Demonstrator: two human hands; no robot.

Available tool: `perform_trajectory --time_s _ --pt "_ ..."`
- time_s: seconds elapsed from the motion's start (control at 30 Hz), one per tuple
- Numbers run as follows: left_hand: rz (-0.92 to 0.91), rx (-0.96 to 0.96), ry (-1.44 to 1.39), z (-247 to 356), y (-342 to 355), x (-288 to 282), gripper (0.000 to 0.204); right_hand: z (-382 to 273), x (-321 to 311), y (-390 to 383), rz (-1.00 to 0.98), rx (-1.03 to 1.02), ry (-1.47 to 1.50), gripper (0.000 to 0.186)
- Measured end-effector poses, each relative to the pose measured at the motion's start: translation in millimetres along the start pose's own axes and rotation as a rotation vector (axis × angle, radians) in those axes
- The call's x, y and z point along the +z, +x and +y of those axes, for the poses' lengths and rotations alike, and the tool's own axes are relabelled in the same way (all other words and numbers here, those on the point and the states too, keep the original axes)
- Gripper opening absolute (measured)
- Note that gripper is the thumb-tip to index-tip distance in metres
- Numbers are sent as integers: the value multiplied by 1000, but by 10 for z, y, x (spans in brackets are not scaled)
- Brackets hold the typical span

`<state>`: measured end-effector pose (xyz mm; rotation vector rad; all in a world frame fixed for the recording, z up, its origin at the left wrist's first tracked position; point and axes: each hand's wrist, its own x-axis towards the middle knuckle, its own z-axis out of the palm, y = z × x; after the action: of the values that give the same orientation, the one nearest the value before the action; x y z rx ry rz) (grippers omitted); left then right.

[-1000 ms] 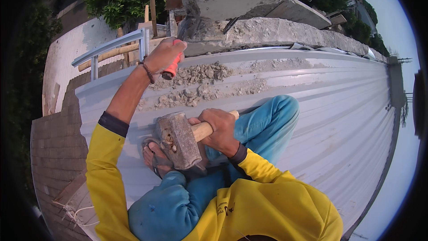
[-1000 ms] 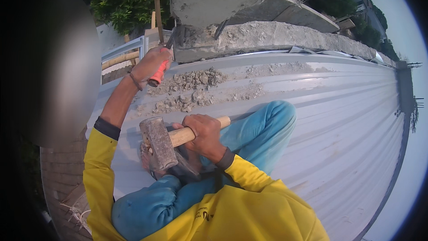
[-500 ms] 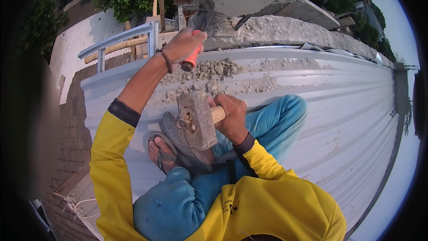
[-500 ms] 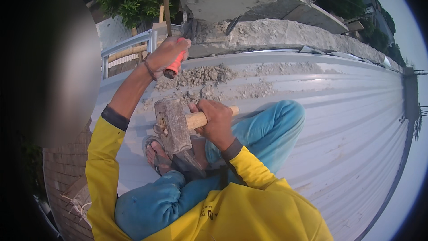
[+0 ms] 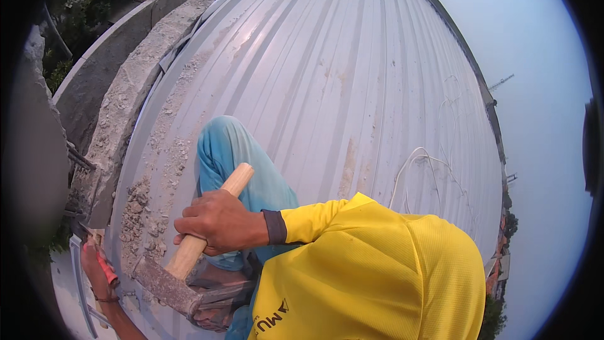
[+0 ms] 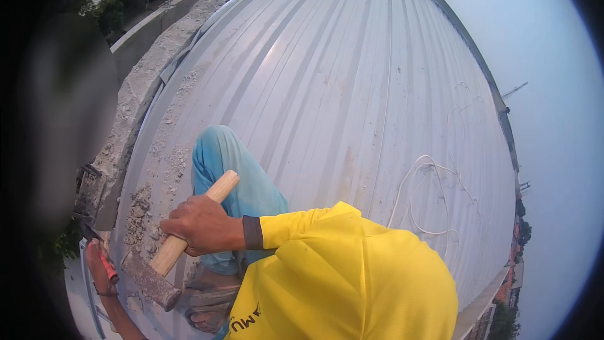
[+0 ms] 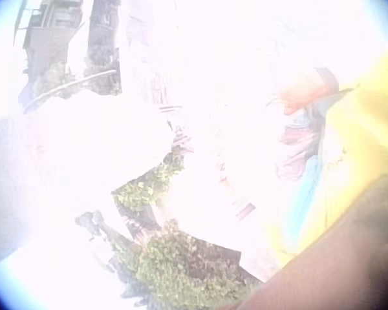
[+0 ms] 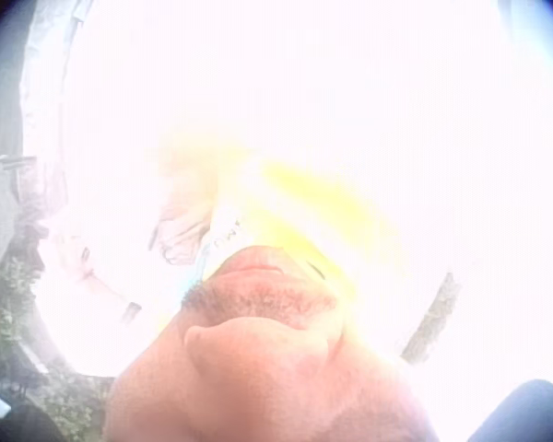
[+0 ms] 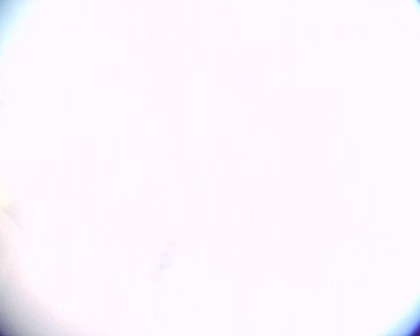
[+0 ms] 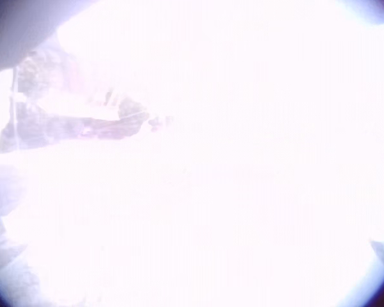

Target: The person sits on a corrugated metal roof and uses a hammer and chisel to break apart a concrete structure. They repeatedly strike the chisel to chip away sections of the concrete, creating debris.

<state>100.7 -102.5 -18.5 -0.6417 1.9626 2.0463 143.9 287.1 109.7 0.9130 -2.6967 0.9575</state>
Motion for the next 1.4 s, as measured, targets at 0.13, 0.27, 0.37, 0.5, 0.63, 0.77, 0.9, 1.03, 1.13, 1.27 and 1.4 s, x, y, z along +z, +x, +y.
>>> perform_trajectory --time_s 0.13,0.27,0.37,0.5,0.63,0.77,0.9,1.03,1.13,1.27,1.4 --pt "-83 -3 -33 -270 145 825 30 629 -556 -318 105 98 -241 22" --pt "-125 -44 -82 -485 189 2155 30 1263 -727 -678 164 337 -397 20" --pt "-160 -60 -97 -417 114 2836 29 1547 -644 -853 206 447 -398 20" --pt "-170 -64 -86 -297 28 3293 29 1697 -486 -957 287 374 -261 21" --pt "-162 -58 -68 -311 20 3466 29 1754 -453 -997 243 319 -376 16" --pt "-146 -56 -54 -365 18 3508 28 1780 -458 -994 252 168 -519 14" --pt "-124 -58 -46 -393 -2 3488 28 1803 -433 -968 249 50 -587 15" --pt "-96 -48 -41 -436 5 3417 28 1814 -431 -964 266 39 -559 15" --pt "-63 -40 -42 -482 21 3289 28 1800 -445 -964 303 57 -506 16" --pt "-8 -32 -13 -529 41 2995 27 1792 -458 -958 349 71 -422 17" --pt "71 0 31 -566 81 2553 27 1808 -451 -951 353 72 -401 18"
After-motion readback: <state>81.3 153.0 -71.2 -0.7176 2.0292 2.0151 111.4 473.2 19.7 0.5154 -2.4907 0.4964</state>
